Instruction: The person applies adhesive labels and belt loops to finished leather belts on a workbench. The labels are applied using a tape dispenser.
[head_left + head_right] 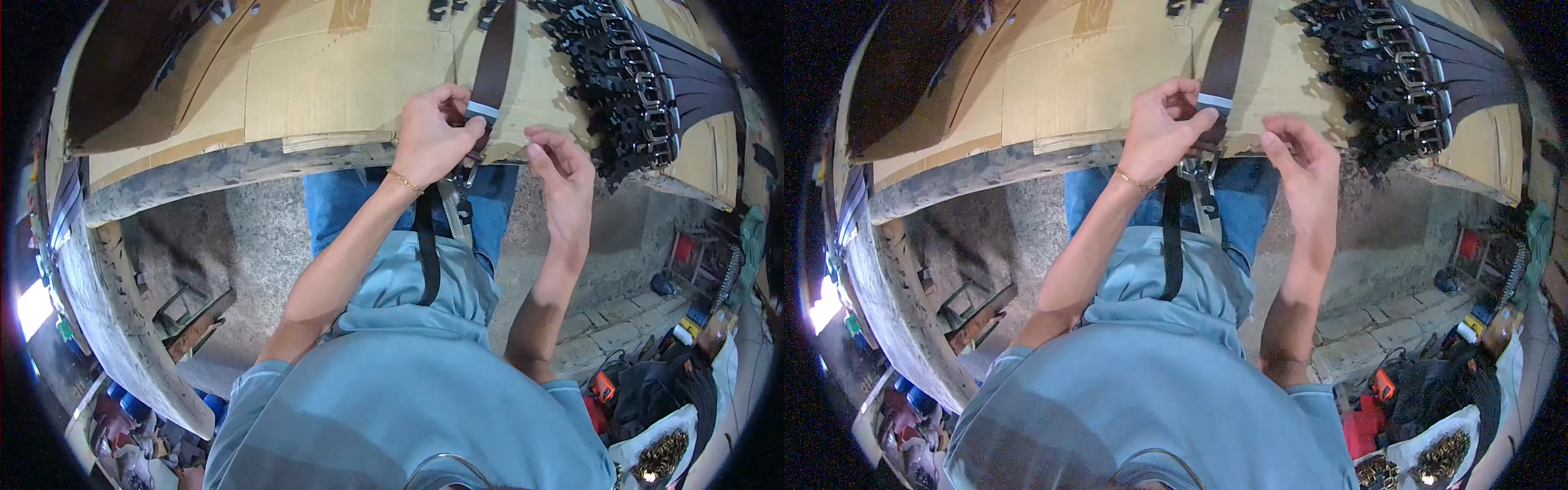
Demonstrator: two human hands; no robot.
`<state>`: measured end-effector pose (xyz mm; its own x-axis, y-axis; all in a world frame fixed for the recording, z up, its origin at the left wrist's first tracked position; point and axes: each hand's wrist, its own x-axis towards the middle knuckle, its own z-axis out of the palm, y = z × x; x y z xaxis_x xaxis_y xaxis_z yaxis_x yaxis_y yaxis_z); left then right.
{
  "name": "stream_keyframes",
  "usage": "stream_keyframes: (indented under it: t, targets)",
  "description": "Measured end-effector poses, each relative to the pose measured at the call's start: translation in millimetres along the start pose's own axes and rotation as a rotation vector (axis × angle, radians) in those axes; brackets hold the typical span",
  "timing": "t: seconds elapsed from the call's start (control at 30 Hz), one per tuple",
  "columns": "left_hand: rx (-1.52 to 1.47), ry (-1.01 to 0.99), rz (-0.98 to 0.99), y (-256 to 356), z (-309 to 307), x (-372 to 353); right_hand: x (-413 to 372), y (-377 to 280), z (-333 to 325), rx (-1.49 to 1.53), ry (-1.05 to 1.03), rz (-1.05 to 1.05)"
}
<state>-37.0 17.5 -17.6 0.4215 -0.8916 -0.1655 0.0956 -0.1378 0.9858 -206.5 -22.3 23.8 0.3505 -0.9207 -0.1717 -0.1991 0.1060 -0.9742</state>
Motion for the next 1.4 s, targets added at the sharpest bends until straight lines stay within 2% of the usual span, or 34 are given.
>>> stream_keyframes:
  t: [0.07, 0.27, 0.6, 0.8, 0.9, 0.97, 1.07, 1.2, 1.27, 1.3, 1.33, 1.4]
  targets:
    - [-0.033, -0.015, -0.012, 6.4, 0.2, -2.6, -11.4, 27.7, -17.5, 0.126, 0.120, 0.078]
    - [-0.001, -0.012, 0.010, 1.7, 0.5, -2.9, -32.7, 70.5, -34.8, 0.178, 0.397, 0.088]
    - [-0.017, -0.057, 0.008, -0.6, -3.3, -2.2, -10.3, 99.8, -32.5, 0.198, 0.511, -0.008]
    - [-0.037, -0.066, 0.020, 0.2, -3.3, -3.0, -9.0, 94.4, -26.0, -0.064, 0.617, 0.016]
    - [-0.059, -0.071, 0.015, 0.1, -2.6, -3.1, -13.6, 102.4, -26.5, -0.200, 0.591, 0.083]
    - [-0.042, -0.074, 0.012, 1.9, -3.0, -3.4, -12.3, 115.1, -29.9, -0.063, 0.495, 0.156]
    - [-0.037, -0.071, 0.012, -1.6, -3.9, -2.7, -9.7, 115.6, -31.3, 0.016, 0.448, 0.114]
    - [-0.081, -0.065, -0.021, 0.9, -3.3, -4.0, -19.1, 98.8, -45.3, 0.001, 0.327, 0.122]
    - [-0.051, -0.055, 0.011, 0.4, -3.8, -3.1, -30.5, 73.0, -52.1, -0.386, -0.026, 0.095]
    - [-0.025, -0.061, 0.034, -0.3, -4.3, -3.9, -33.6, 48.2, -42.6, -0.152, -0.040, 0.133]
    - [-0.017, -0.062, 0.037, -0.2, -4.7, -3.9, -31.1, 30.0, -28.8, -0.144, -0.038, 0.130]
    - [-0.052, -0.087, 0.019, 0.2, -3.9, -3.6, -23.7, 7.0, 1.4, 0.056, 0.115, 0.021]
